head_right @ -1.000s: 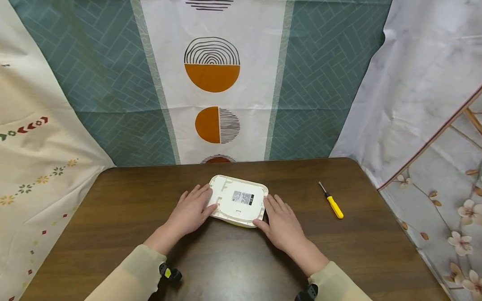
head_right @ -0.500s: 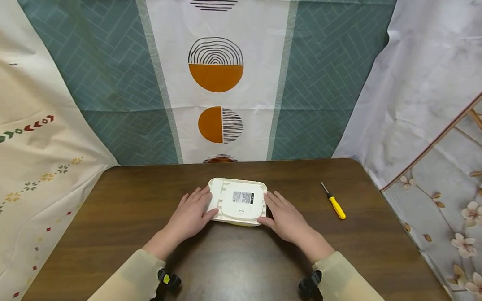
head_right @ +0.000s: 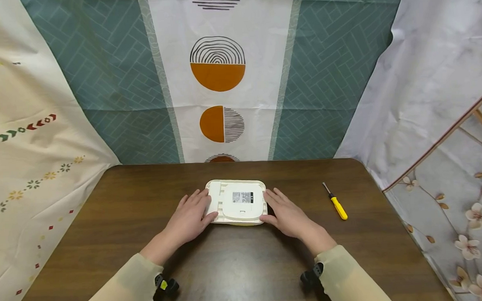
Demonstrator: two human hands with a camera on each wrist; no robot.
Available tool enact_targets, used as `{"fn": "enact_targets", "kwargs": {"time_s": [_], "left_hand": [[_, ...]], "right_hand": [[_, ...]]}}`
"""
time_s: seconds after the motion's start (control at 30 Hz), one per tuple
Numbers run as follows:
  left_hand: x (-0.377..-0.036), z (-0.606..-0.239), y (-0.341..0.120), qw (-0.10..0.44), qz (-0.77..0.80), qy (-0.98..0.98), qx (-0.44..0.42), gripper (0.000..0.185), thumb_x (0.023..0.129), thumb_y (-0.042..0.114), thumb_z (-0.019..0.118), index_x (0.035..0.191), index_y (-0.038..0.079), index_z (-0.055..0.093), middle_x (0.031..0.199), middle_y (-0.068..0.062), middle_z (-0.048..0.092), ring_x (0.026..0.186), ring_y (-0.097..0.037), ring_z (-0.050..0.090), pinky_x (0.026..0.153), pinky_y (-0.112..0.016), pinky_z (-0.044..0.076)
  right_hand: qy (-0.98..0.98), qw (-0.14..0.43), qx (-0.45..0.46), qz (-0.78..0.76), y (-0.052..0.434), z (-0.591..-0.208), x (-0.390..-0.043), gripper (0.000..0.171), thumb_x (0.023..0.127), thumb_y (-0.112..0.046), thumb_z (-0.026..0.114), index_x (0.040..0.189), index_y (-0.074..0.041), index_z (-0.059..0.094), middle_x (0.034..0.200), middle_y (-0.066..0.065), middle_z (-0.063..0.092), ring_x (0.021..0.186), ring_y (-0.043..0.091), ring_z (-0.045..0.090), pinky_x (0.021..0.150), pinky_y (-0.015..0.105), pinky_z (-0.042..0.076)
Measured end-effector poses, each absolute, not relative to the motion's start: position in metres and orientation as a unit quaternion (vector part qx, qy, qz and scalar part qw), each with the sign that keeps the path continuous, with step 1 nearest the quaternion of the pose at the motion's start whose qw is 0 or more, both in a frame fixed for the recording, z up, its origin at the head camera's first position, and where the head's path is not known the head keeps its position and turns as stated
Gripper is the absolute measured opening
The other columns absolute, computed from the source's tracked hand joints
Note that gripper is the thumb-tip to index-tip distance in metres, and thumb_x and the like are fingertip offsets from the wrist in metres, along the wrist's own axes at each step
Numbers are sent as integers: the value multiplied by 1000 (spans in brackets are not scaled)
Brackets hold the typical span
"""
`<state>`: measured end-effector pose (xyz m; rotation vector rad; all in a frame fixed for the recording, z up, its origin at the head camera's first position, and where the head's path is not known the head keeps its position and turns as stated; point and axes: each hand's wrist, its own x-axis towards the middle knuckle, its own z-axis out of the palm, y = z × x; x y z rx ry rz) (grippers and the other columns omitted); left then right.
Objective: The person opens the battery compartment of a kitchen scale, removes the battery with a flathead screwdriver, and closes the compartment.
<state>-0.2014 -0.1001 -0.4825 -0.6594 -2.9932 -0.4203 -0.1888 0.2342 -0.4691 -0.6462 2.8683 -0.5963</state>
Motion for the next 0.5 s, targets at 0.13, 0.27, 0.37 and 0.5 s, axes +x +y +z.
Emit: {"fn": "enact_targets", "kwargs": {"time_s": [0.13, 0.27, 0.37, 0.5], "left_hand": [[-200, -484, -101, 23, -131, -968, -212, 62, 109, 48, 69, 150, 3, 61, 171, -20, 44, 161, -44, 36, 128, -69, 26], [-199, -484, -102, 19, -135, -968, -209, 63, 108, 48, 70, 151, 2, 61, 172, -20, 42, 161, -43, 35, 129, -69, 25], [-198, -484, -103, 22, -135, -968, -209, 62, 108, 48, 71, 149, 2, 61, 172, -21, 43, 161, -43, 36, 129, -69, 25], [-196, -484, -103, 27, -130, -969, -209, 61, 108, 48, 71, 147, 2, 62, 170, -21, 46, 160, -44, 38, 128, -69, 26]], "right_hand": [[954, 77, -216, -194, 233, -466, -191, 83, 110, -41, 70, 171, 2, 34, 178, 20, 31, 167, 43, 17, 127, 66, 30], [952, 81, -222, -195, 234, -464, -192, 83, 110, -41, 70, 172, 1, 33, 179, 19, 30, 168, 42, 16, 128, 66, 30], [952, 85, -224, -193, 234, -464, -193, 83, 110, -42, 69, 172, 0, 33, 179, 19, 30, 168, 42, 15, 128, 66, 29], [951, 92, -224, -194, 235, -465, -195, 83, 110, -42, 69, 172, -1, 33, 179, 18, 29, 168, 42, 15, 127, 67, 30]]}}
